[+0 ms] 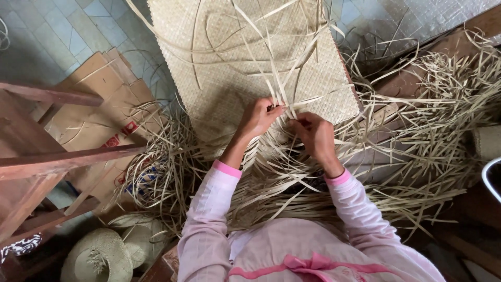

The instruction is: Weaving long strips of dried plant material into a mat or similar structure.

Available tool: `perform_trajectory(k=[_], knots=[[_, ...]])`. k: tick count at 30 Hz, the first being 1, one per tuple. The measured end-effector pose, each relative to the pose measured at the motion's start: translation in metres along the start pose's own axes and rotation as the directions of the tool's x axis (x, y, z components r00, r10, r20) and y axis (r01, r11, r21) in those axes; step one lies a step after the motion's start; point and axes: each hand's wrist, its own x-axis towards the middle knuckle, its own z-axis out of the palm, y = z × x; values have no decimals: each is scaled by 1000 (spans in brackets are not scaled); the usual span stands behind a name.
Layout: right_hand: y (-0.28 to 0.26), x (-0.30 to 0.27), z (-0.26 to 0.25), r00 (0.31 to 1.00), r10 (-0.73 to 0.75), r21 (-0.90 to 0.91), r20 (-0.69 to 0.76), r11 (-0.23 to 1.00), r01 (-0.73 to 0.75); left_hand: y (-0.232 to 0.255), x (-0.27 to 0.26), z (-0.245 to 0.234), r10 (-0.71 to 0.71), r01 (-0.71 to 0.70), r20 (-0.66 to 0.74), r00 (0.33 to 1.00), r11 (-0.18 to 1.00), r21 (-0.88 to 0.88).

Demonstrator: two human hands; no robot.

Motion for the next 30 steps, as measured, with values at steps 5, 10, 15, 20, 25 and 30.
perform_trajectory(k=[5, 10, 15, 20, 25, 30], knots=[[-27, -3, -5, 979, -178, 49, -102, 982, 184, -6, 1, 0, -60, 61, 19, 998, 996, -70], [22, 5, 0, 997, -73, -120, -10, 990, 72, -3, -4, -4, -133, 146, 77, 988, 971, -188], [-19, 2, -8, 997, 77, 60, 19, 995, -78, -3, 0, -10, -150, 157, 49, 987, 967, -200], [-24, 8, -5, 979, 155, 559, 129, 804, -201, -3, -1, -15, 18, -9, 48, 999, 982, -189], [0, 13, 13, 966, 259, 583, 21, 782, -222, -10, 3, -22, 64, 58, 219, 974, 858, -510], [-23, 9, 6, 980, 201, 557, -1, 814, -167, 20, 2, -30, 101, -65, 99, 990, 946, -317]])
